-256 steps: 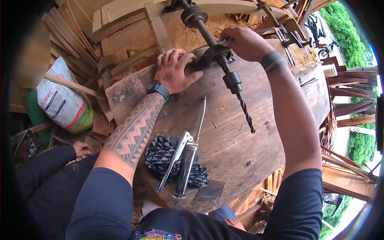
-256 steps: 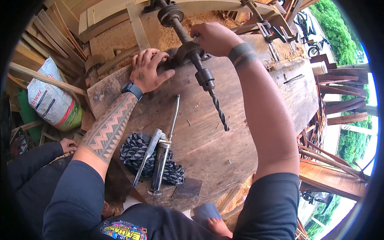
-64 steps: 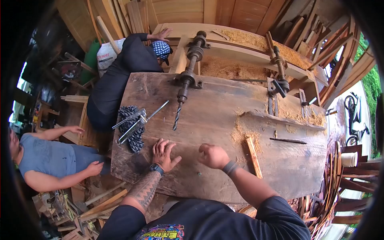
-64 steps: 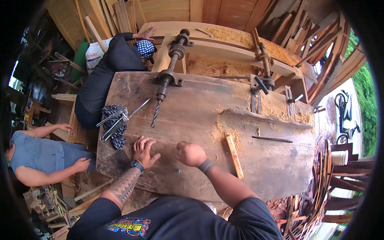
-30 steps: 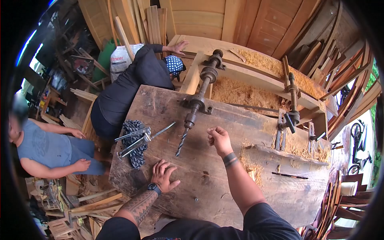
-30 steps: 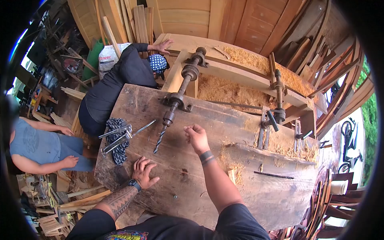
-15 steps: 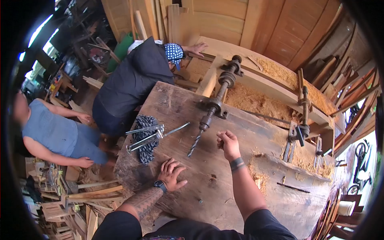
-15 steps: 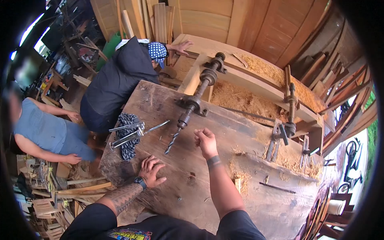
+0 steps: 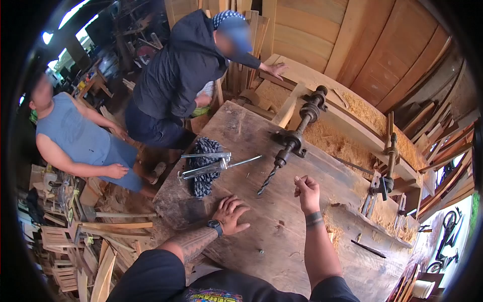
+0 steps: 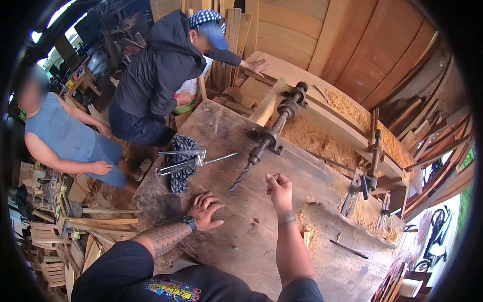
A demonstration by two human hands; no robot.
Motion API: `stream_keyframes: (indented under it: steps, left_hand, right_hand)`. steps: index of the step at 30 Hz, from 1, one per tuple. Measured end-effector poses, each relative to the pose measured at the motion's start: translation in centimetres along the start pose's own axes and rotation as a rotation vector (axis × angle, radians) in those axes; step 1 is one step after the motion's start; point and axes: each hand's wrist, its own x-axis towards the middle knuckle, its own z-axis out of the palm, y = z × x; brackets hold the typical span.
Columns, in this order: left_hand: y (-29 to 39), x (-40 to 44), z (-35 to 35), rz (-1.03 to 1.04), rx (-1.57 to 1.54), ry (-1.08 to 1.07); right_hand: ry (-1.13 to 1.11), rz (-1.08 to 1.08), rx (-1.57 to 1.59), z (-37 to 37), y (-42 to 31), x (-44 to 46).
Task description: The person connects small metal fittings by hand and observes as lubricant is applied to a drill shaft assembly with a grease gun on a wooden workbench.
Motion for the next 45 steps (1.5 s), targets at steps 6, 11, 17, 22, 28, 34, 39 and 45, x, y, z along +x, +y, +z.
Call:
stream_keyframes:
  steps: [6, 11, 17, 22, 28, 34, 39, 45]
  left_hand:
    - [-1.0, -0.7, 1.1, 0.02, 0.012, 0.031]
    - [-1.5, -1.2, 1.6, 0.045, -0.056, 0.094]
    - [-4.0, -1.9, 1.5, 0.235, -0.23, 0.185]
    - [-4.3, -2.9, -3.2, 0.221, -0.351, 0.115]
    - [-5.8, -2.6, -4.0, 0.211, -0.301, 0.051]
    - [-5.7, -0.8, -4.2, 0.198, -0.305, 0.027]
    - [-6.6, 3.9, -3.2, 0.046, -0.318, 0.053]
    - [-5.4, 7.2, -3.0, 0.113, -0.131, -0.076]
  right_hand:
    - [-0.012, 0.029, -0.16, 2.7, -1.1, -2.8]
    - [-0.06, 0.032, -0.2, 6.0, -2.2, -5.0]
    - [-0.009, 0.037, -0.187, 6.3, -0.9, -6.9]
    - [0.09, 0.092, -0.531, 3.7, 0.4, -9.0]
    - [-0.075, 0.035, -1.014, 3.9, 2.1, -10.0]
    - [-0.287, -0.211, -1.146, 7.4, 5.4, -7.5]
    - [-0.321, -0.209, -1.245, 10.2, 7.0, -5.7]
    - [-0.394, -0.251, -1.317, 10.9, 8.5, -4.3]
